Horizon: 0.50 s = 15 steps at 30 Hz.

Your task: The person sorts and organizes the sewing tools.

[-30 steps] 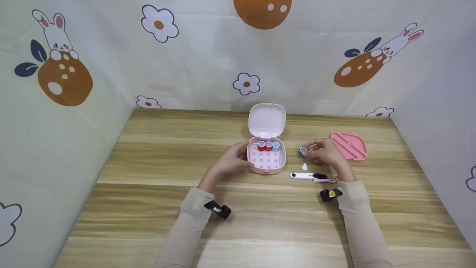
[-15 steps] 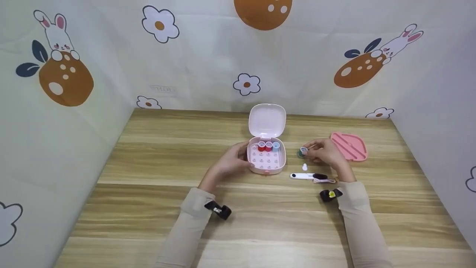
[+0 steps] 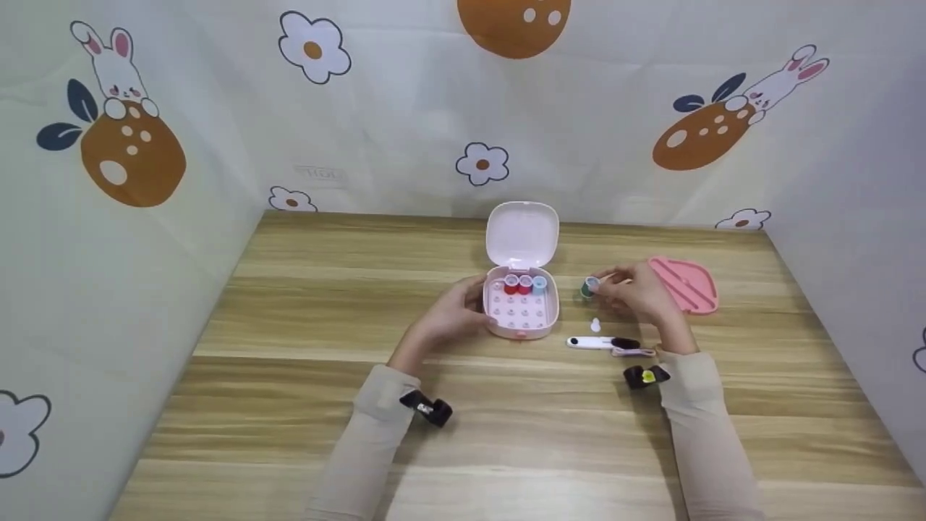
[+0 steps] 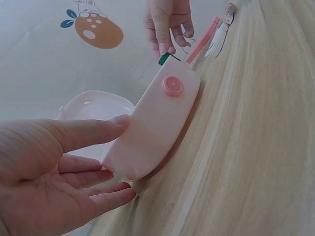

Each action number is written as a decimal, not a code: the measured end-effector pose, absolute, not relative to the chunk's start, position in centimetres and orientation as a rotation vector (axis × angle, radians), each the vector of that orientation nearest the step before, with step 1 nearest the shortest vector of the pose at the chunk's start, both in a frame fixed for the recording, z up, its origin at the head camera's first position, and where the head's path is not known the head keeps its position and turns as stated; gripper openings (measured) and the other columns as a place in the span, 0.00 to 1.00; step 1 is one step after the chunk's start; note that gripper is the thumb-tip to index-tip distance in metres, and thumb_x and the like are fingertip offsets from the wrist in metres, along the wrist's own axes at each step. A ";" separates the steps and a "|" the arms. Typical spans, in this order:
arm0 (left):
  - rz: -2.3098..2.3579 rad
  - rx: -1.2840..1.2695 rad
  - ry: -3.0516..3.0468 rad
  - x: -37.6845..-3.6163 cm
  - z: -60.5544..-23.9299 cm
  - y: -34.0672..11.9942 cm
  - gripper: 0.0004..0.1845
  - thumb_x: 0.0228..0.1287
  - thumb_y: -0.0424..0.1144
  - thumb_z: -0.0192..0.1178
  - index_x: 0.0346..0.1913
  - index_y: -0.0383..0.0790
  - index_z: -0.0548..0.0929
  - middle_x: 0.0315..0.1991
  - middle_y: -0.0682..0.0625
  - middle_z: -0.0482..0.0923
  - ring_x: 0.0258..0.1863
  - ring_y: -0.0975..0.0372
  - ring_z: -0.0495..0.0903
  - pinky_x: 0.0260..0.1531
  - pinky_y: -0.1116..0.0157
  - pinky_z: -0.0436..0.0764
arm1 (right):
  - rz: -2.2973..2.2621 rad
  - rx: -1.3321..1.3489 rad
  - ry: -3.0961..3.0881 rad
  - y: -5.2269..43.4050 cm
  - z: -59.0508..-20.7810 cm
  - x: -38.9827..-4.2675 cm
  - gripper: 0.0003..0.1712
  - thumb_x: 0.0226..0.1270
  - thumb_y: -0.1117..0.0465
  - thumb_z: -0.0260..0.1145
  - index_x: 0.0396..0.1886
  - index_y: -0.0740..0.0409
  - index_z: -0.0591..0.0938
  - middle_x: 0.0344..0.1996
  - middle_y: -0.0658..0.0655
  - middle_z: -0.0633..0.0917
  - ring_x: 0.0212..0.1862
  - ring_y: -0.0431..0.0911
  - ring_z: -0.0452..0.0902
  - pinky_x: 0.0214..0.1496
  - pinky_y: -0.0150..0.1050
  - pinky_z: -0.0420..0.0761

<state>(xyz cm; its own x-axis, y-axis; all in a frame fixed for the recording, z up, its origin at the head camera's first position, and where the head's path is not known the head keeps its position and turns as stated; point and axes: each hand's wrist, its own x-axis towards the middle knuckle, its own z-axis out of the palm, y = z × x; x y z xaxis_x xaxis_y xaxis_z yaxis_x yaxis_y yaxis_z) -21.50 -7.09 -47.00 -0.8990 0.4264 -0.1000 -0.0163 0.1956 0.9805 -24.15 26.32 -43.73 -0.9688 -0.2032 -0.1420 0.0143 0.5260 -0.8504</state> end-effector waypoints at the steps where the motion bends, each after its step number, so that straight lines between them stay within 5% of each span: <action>1: 1.749 0.387 2.126 -21.5 -47.0 -7.1 0.46 0.59 0.18 0.64 0.81 0.26 0.58 0.79 0.30 0.61 0.79 0.43 0.64 0.76 0.54 0.71 | -1.425 -0.162 2.543 26.2 -43.6 -24.1 0.22 0.71 0.65 0.72 0.57 0.78 0.82 0.38 0.60 0.85 0.30 0.40 0.82 0.33 0.34 0.88; 15: 1.719 0.335 2.143 -21.5 -46.9 -7.3 0.45 0.62 0.20 0.66 0.81 0.26 0.58 0.78 0.29 0.63 0.75 0.40 0.70 0.70 0.54 0.78 | -1.421 -0.203 2.592 23.5 -42.4 -24.3 0.19 0.71 0.66 0.71 0.55 0.76 0.83 0.35 0.57 0.86 0.33 0.43 0.83 0.37 0.33 0.88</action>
